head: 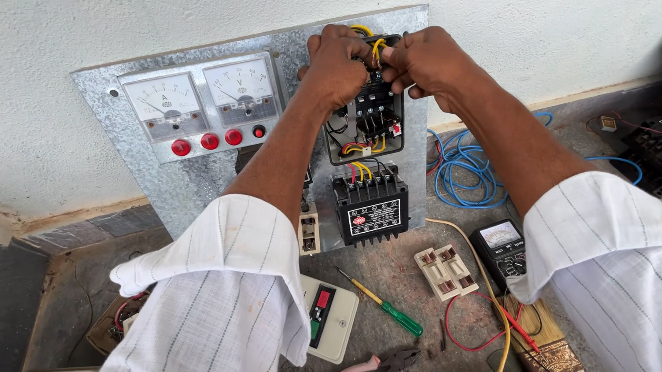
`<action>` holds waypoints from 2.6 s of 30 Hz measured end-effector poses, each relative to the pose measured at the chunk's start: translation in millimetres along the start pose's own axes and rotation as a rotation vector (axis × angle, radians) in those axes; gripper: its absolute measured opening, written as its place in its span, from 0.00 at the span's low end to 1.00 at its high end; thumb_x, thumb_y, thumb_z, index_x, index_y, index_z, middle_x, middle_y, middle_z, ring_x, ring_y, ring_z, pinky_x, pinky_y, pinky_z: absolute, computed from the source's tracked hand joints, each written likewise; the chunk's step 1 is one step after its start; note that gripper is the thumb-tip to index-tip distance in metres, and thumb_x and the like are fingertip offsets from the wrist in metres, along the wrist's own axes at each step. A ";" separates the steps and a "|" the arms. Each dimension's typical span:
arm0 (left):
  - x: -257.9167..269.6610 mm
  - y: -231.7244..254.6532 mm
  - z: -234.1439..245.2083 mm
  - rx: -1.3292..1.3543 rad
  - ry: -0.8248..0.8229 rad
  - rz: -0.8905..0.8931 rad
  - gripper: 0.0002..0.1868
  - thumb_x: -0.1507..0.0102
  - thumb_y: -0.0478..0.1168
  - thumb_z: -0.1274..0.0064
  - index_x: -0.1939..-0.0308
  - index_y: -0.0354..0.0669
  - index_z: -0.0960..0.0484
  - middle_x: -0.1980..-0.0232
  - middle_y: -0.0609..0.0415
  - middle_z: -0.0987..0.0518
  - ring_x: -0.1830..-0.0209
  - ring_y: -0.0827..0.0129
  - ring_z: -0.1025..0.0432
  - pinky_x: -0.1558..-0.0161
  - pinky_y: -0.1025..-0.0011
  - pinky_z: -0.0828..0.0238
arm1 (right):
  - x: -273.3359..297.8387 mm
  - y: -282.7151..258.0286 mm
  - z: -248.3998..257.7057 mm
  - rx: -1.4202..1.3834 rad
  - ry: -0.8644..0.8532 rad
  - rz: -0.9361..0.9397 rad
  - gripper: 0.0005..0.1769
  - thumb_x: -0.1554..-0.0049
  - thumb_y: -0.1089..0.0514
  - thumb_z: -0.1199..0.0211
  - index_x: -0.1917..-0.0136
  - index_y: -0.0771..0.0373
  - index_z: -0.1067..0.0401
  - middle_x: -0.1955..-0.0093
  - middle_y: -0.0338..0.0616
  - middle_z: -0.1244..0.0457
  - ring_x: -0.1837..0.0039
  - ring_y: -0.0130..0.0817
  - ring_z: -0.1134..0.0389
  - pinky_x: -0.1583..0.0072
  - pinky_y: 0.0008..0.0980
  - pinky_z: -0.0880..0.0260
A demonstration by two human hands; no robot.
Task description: The person works on an electrical panel by hand before using a screwdriver to loosen screws on a black component. They remove the component, place it on the floor, and use the screwdriver to work on its terminals.
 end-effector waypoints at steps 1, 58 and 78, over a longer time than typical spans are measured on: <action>0.6 1.1 1.1 0.012 0.009 -0.014 0.24 0.48 0.31 0.48 0.52 0.58 0.12 0.36 0.67 0.32 0.31 0.68 0.46 0.31 0.51 0.56 | -0.1 -2.1 3.6 0.080 0.076 0.068 0.11 0.36 0.54 0.37 0.57 0.63 0.25 0.65 0.40 0.32 0.68 0.24 0.32 0.67 0.27 0.37; 3.8 -16.5 23.5 -0.234 0.057 -0.434 0.07 0.46 0.25 0.49 0.66 0.37 0.25 0.54 0.48 0.21 0.49 0.49 0.26 0.49 0.53 0.28 | 11.8 1.4 -19.3 0.410 0.339 0.158 0.28 0.46 0.38 0.29 0.52 0.67 0.26 0.60 0.50 0.31 0.59 0.37 0.28 0.58 0.38 0.28; 46.7 4.3 -21.8 -0.524 0.312 -0.447 0.35 0.42 0.35 0.45 0.28 0.52 0.29 0.22 0.44 0.40 0.18 0.51 0.54 0.25 0.32 0.61 | 66.4 29.9 -12.0 0.200 0.178 0.337 0.27 0.40 0.67 0.44 0.28 0.58 0.32 0.47 0.46 0.29 0.53 0.32 0.28 0.50 0.33 0.26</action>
Point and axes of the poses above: each hand's wrist, its own x-axis away from the middle knuckle, its own z-axis out of the back of the hand, y = z × x, the point moved 5 cm from there along -x, towards the middle knuckle
